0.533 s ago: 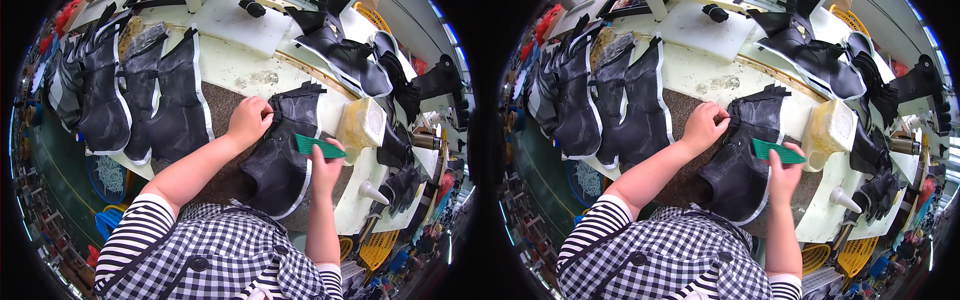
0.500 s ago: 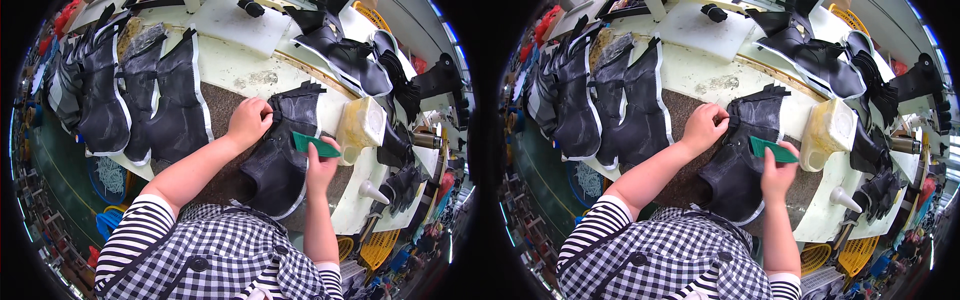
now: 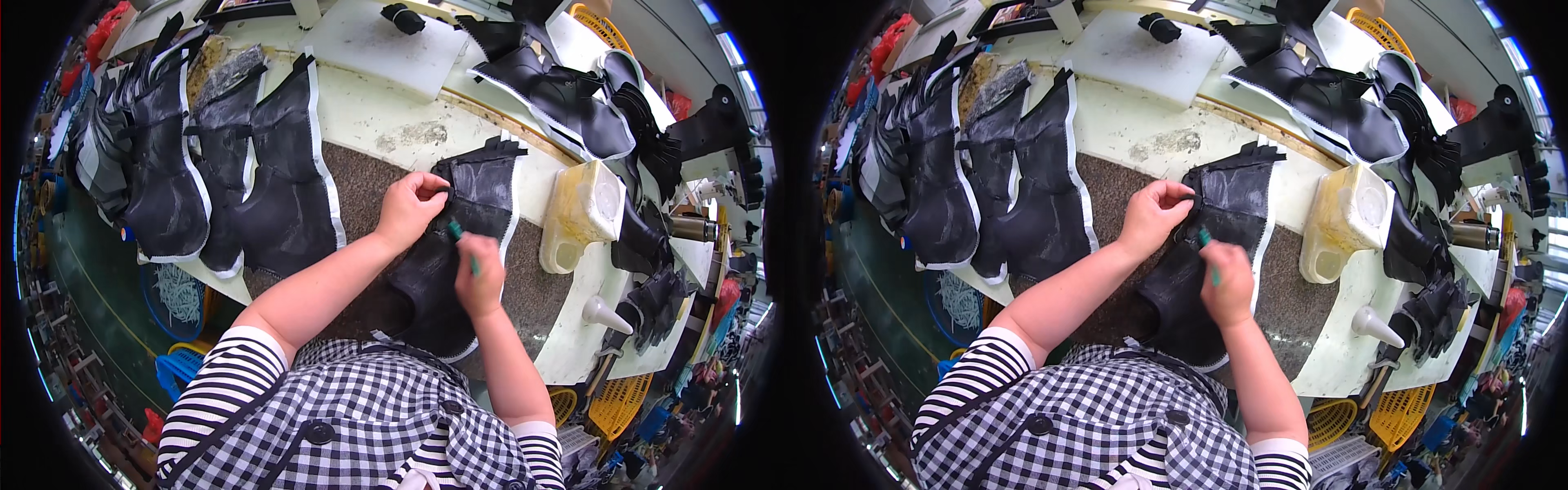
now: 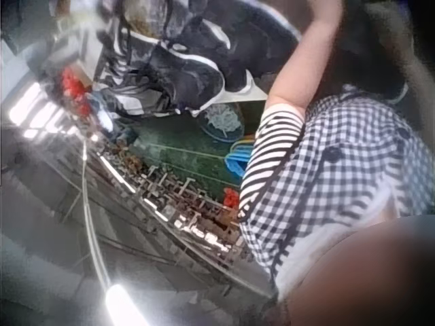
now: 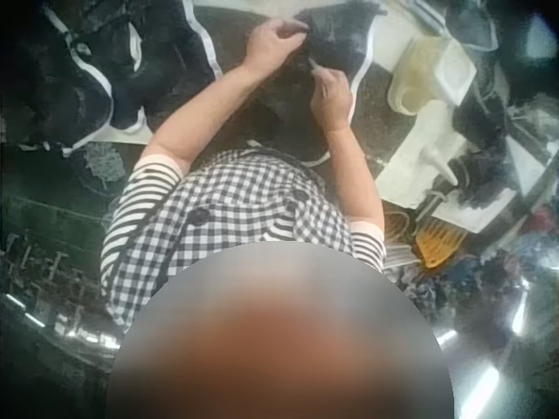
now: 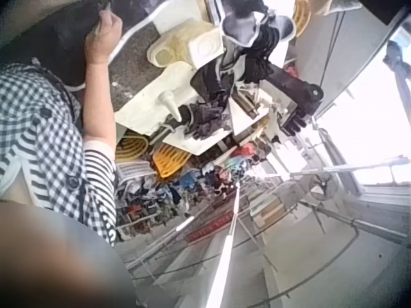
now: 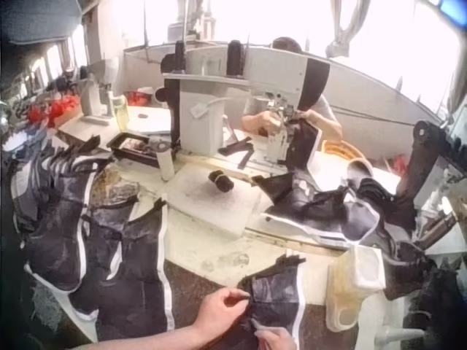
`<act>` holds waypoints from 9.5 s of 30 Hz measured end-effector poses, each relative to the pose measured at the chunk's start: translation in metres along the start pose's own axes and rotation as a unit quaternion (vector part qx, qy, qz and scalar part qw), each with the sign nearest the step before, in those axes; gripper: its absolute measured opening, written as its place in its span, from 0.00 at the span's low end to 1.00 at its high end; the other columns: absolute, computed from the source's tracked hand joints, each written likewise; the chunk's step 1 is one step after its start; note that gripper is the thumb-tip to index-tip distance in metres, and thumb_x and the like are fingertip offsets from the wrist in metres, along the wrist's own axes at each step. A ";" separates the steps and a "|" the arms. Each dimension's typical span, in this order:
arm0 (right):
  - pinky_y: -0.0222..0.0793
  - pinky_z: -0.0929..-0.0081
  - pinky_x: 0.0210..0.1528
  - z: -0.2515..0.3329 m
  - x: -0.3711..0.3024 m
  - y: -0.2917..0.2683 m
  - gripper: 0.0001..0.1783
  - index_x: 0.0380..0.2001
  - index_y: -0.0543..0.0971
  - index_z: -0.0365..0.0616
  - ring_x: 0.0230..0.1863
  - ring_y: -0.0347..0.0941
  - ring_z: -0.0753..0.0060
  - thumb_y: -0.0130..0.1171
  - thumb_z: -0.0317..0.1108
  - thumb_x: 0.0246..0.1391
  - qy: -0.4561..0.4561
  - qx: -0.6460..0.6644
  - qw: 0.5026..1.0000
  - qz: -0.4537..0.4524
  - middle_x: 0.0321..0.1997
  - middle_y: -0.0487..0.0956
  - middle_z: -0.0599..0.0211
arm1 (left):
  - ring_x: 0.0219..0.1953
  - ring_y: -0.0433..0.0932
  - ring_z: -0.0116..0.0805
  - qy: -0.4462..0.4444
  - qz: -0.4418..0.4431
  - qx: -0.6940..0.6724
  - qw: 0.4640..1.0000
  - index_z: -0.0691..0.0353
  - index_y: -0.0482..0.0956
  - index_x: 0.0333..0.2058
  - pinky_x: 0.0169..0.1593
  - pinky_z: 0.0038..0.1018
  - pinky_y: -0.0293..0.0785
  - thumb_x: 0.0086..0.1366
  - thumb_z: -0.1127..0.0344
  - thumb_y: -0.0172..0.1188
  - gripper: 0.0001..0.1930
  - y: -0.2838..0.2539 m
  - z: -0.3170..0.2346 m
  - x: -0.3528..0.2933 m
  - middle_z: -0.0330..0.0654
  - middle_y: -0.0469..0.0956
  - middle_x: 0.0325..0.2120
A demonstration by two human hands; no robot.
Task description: The recorder applies adhesive using a brush and green scraper tool to the perimeter of black shoe upper components.
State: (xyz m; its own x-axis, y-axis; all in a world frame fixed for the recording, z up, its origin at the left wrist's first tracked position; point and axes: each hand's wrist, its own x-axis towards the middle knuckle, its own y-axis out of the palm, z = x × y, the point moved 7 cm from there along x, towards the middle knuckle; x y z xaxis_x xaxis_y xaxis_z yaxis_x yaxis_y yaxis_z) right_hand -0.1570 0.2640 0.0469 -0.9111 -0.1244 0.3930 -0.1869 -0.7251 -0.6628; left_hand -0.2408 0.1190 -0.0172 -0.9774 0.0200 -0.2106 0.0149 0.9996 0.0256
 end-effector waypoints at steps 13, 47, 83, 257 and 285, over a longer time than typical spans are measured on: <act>0.72 0.74 0.45 -0.014 0.054 -0.062 0.11 0.40 0.73 0.41 0.40 0.78 0.65 0.59 0.21 0.55 0.024 0.152 0.976 -0.156 0.40 0.80 0.59 | 0.36 0.76 0.19 -0.028 0.089 -0.070 0.993 0.66 0.81 0.42 0.42 0.17 0.72 0.62 0.73 0.61 0.10 0.035 -0.029 -0.001 0.37 0.81 0.35; 0.67 0.72 0.50 -0.046 0.038 -0.088 0.11 0.43 0.73 0.38 0.44 0.72 0.68 0.55 0.23 0.56 0.126 0.077 0.975 -0.169 0.43 0.76 0.62 | 0.43 0.76 0.29 -0.071 0.003 -0.108 0.992 0.65 0.69 0.54 0.49 0.25 0.73 0.68 0.66 0.54 0.17 -0.047 -0.008 -0.053 0.44 0.75 0.46; 0.68 0.76 0.28 -0.031 -0.088 -0.024 0.08 0.30 0.77 0.40 0.24 0.71 0.75 0.63 0.33 0.52 0.589 0.359 0.717 0.100 0.25 0.75 0.70 | 0.34 0.75 0.29 0.036 -0.024 -0.095 0.995 0.63 0.69 0.23 0.44 0.25 0.69 0.72 0.57 0.47 0.20 -0.050 -0.026 -0.120 0.39 0.73 0.23; 0.72 0.67 0.41 -0.014 -0.023 -0.024 0.08 0.38 0.76 0.45 0.40 0.78 0.51 0.55 0.24 0.54 0.054 0.157 0.968 0.187 0.34 0.80 0.56 | 0.62 0.58 0.47 0.185 0.097 0.400 0.892 0.65 0.60 0.61 0.66 0.34 0.57 0.37 0.70 0.75 0.49 0.015 0.015 -0.114 0.43 0.58 0.64; 0.69 0.60 0.39 -0.047 -0.021 -0.060 0.06 0.39 0.71 0.42 0.36 0.75 0.45 0.51 0.26 0.57 0.150 0.053 0.985 -0.064 0.33 0.77 0.50 | 0.60 0.60 0.47 0.150 0.093 0.490 0.854 0.62 0.61 0.62 0.64 0.33 0.61 0.40 0.71 0.73 0.48 0.021 0.019 -0.114 0.39 0.57 0.65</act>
State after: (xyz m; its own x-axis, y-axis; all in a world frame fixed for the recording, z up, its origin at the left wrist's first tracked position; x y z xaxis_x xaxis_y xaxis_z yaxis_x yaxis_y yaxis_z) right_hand -0.1438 0.3415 0.0483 -0.9529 0.1672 0.2531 -0.2829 -0.7907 -0.5429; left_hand -0.1252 0.1385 -0.0112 -0.9468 0.3206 -0.0276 0.2008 0.5217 -0.8291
